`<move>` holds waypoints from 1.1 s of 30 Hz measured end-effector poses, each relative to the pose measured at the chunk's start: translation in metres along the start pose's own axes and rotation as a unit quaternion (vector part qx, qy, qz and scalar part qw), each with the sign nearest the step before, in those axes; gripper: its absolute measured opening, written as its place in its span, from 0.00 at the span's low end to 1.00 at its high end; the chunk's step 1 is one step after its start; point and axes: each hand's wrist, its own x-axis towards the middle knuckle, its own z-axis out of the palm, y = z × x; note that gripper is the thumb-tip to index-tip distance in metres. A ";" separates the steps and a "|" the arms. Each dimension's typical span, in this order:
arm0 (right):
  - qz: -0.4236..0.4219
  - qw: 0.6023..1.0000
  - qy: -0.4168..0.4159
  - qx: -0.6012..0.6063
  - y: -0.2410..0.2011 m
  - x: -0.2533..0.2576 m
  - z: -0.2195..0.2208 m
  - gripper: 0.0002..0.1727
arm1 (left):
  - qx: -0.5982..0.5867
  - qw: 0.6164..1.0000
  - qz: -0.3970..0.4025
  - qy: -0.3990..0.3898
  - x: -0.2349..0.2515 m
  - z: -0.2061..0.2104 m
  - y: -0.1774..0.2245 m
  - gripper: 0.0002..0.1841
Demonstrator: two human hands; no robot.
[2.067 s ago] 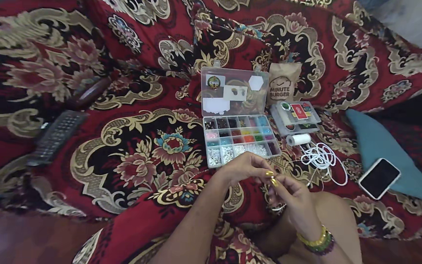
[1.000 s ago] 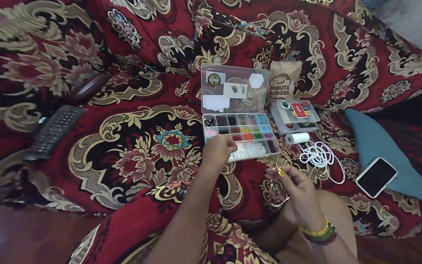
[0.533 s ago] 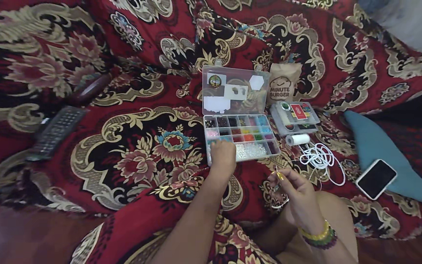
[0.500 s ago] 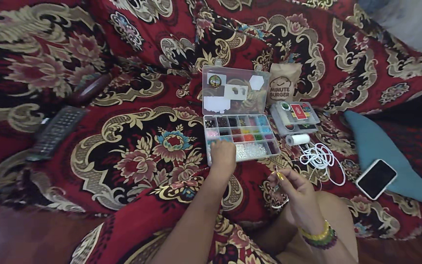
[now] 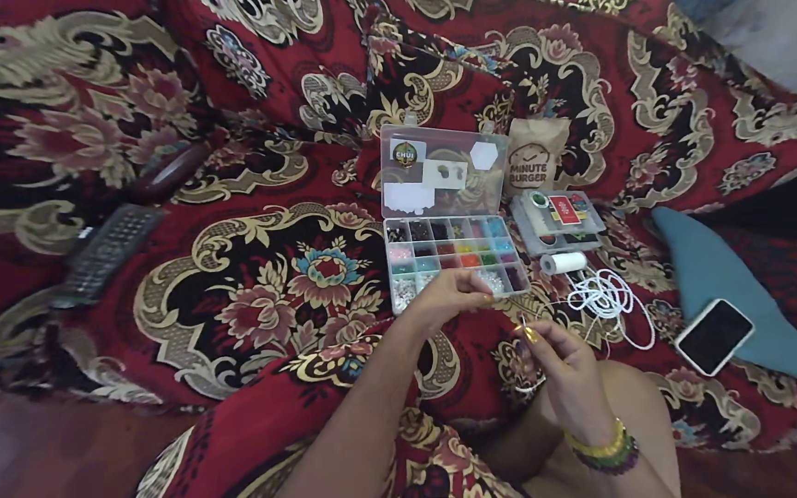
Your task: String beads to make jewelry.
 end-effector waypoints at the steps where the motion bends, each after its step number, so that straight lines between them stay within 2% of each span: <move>1: 0.000 1.000 -0.001 -0.001 0.000 0.000 0.000 0.10 | -0.065 0.997 0.001 -0.041 0.000 0.002 -0.002 0.05; 3: 0.002 1.000 0.003 0.000 -0.001 -0.001 -0.001 0.10 | -0.123 0.988 -0.014 -0.097 0.000 0.005 -0.002 0.07; 7: -0.003 1.000 0.004 0.008 -0.003 -0.001 -0.001 0.09 | -0.122 0.982 -0.044 -0.140 0.000 0.010 -0.002 0.09; 16: -0.008 0.999 -0.036 0.008 0.001 -0.004 0.001 0.08 | -0.119 0.980 -0.061 -0.151 0.001 0.012 -0.003 0.10; 33: -0.001 0.999 -0.026 -0.019 0.001 -0.004 0.003 0.08 | -0.114 0.980 -0.067 -0.147 0.001 0.012 -0.002 0.08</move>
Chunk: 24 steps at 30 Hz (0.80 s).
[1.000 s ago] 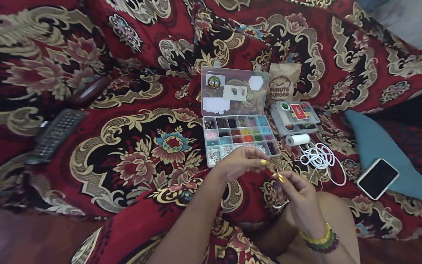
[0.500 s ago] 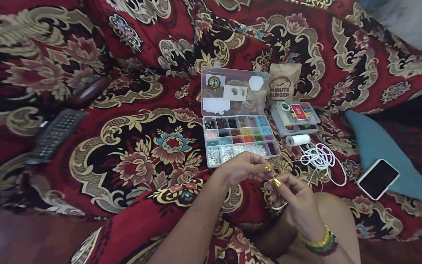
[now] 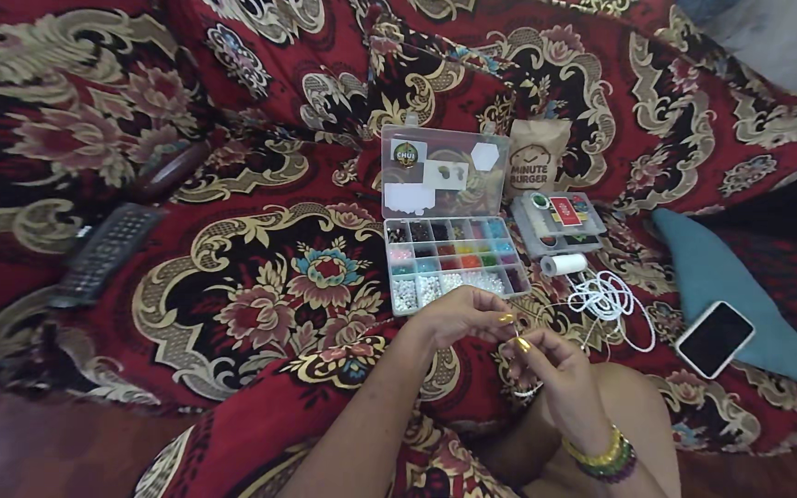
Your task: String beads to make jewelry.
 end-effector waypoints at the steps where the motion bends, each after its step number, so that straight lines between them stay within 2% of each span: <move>1: 0.000 1.000 0.000 0.000 0.000 0.000 0.000 0.08 | -0.003 1.000 0.002 -0.001 0.000 0.000 0.000 0.08; 24: 0.006 1.000 -0.001 -0.010 -0.002 0.001 -0.001 0.08 | -0.006 1.000 0.006 -0.010 0.000 -0.001 -0.002 0.09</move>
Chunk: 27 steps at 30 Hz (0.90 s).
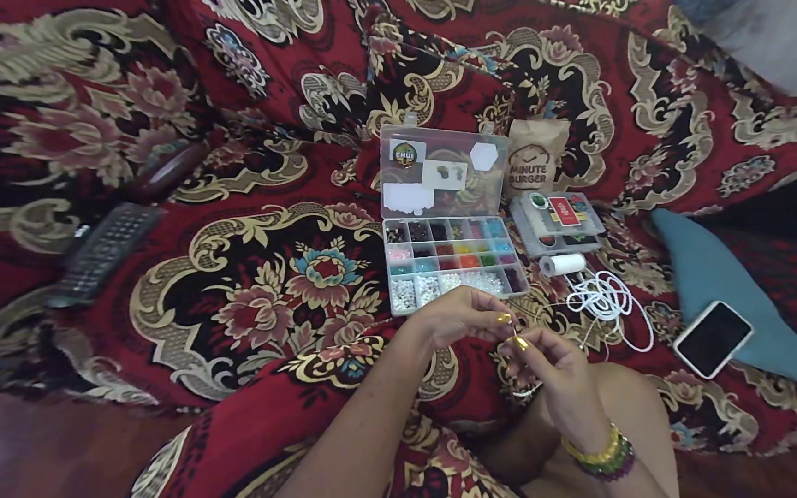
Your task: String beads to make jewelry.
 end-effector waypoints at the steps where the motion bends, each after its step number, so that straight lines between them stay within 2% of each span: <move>1: 0.002 1.000 0.000 -0.003 0.000 0.000 0.000 0.08 | -0.001 1.000 -0.001 0.001 0.000 0.000 0.000 0.09; 27: 0.012 1.000 0.005 -0.013 0.002 0.002 0.001 0.08 | 0.026 1.000 0.004 0.004 0.000 0.001 -0.001 0.07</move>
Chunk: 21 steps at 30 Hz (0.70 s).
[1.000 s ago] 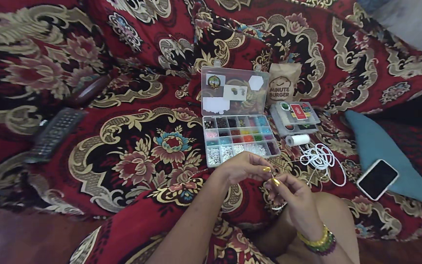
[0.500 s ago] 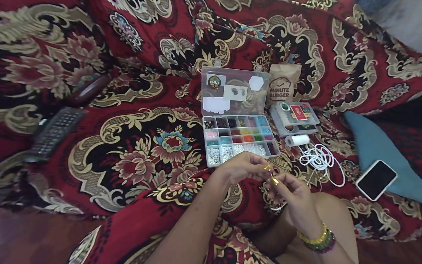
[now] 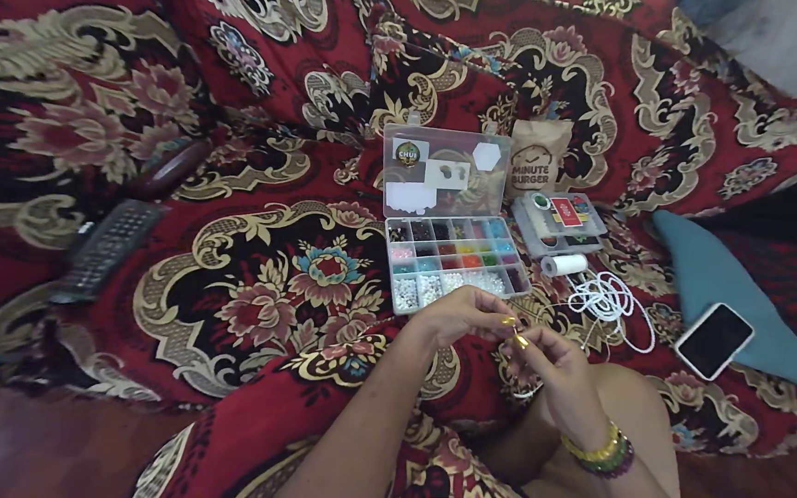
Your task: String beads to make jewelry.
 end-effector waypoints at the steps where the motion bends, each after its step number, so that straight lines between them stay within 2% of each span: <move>1: -0.001 1.000 -0.002 0.001 0.000 0.000 0.000 0.09 | 0.001 1.000 0.000 -0.001 0.000 0.000 0.000 0.07; 21: 0.027 0.999 0.000 0.048 0.000 -0.001 0.000 0.10 | 0.062 0.996 0.058 -0.001 0.002 0.003 -0.001 0.05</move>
